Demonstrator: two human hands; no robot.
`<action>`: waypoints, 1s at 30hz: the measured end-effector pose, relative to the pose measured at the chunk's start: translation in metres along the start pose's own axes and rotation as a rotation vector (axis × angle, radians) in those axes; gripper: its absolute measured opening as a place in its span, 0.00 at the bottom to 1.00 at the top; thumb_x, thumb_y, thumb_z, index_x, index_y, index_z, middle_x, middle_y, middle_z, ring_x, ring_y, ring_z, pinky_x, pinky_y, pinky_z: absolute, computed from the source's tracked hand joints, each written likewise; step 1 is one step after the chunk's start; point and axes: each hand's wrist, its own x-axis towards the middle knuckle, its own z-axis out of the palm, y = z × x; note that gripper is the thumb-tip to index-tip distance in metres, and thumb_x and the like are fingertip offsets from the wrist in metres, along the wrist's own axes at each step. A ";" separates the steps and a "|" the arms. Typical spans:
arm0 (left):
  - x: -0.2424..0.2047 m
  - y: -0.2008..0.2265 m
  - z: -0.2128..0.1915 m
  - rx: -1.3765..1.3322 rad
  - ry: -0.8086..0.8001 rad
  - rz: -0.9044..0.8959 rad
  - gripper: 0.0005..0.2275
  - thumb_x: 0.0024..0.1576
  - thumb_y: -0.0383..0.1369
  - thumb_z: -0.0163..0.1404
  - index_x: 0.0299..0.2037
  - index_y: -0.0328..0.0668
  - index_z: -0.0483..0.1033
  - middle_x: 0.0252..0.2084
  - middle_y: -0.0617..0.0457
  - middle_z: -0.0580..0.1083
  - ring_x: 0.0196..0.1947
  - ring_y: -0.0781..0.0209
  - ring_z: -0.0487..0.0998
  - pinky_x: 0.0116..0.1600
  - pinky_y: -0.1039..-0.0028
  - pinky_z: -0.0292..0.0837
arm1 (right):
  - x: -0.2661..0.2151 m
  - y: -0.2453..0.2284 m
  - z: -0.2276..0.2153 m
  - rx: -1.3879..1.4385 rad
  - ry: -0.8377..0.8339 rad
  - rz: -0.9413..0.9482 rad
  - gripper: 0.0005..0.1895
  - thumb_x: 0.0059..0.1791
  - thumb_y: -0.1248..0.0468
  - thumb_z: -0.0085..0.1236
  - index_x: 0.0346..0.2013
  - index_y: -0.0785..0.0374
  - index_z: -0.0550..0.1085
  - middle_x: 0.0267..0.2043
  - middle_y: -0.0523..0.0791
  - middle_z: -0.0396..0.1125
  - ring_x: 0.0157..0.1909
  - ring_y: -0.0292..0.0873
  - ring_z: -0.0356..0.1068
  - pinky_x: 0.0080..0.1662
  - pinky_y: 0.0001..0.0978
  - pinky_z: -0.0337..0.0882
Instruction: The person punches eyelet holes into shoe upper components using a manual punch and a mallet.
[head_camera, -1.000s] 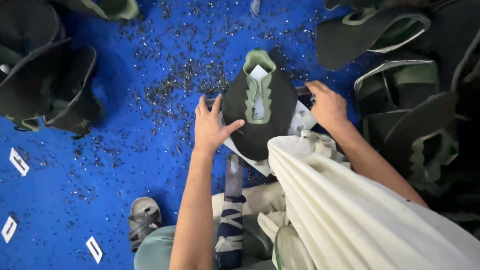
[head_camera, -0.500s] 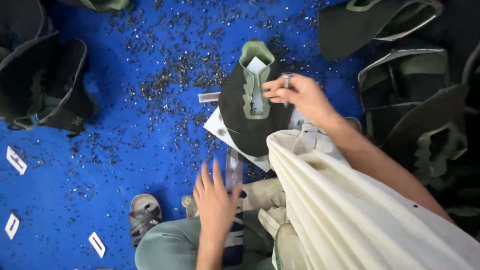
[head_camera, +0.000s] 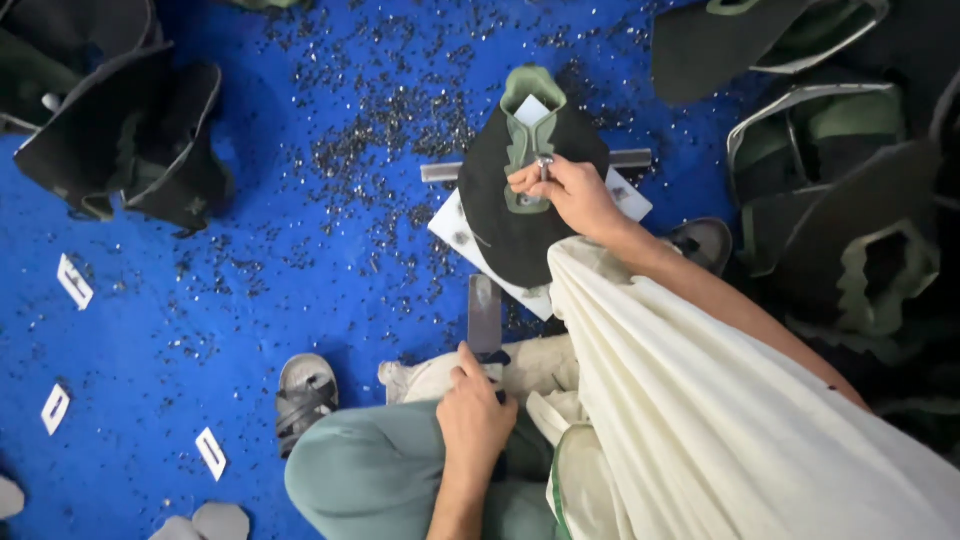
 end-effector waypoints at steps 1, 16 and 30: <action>-0.006 -0.006 0.000 0.001 -0.001 -0.005 0.47 0.42 0.40 0.65 0.69 0.29 0.50 0.46 0.39 0.72 0.36 0.41 0.80 0.39 0.58 0.77 | -0.008 -0.003 0.005 0.004 -0.003 0.001 0.03 0.52 0.78 0.49 0.37 0.70 0.70 0.49 0.52 0.76 0.51 0.44 0.78 0.52 0.32 0.77; -0.045 0.079 -0.147 -0.893 0.375 0.300 0.40 0.41 0.28 0.62 0.68 0.32 0.59 0.38 0.46 0.78 0.35 0.58 0.80 0.45 0.72 0.76 | -0.017 -0.008 -0.002 -0.150 0.018 -0.121 0.13 0.55 0.76 0.48 0.53 0.69 0.75 0.49 0.50 0.76 0.49 0.43 0.77 0.51 0.31 0.76; 0.017 0.055 -0.050 -0.786 0.445 0.081 0.16 0.42 0.31 0.64 0.37 0.38 0.73 0.27 0.52 0.79 0.25 0.63 0.81 0.34 0.71 0.76 | 0.009 0.019 -0.017 0.493 0.086 0.187 0.08 0.60 0.70 0.44 0.42 0.70 0.71 0.50 0.55 0.75 0.48 0.47 0.77 0.51 0.37 0.78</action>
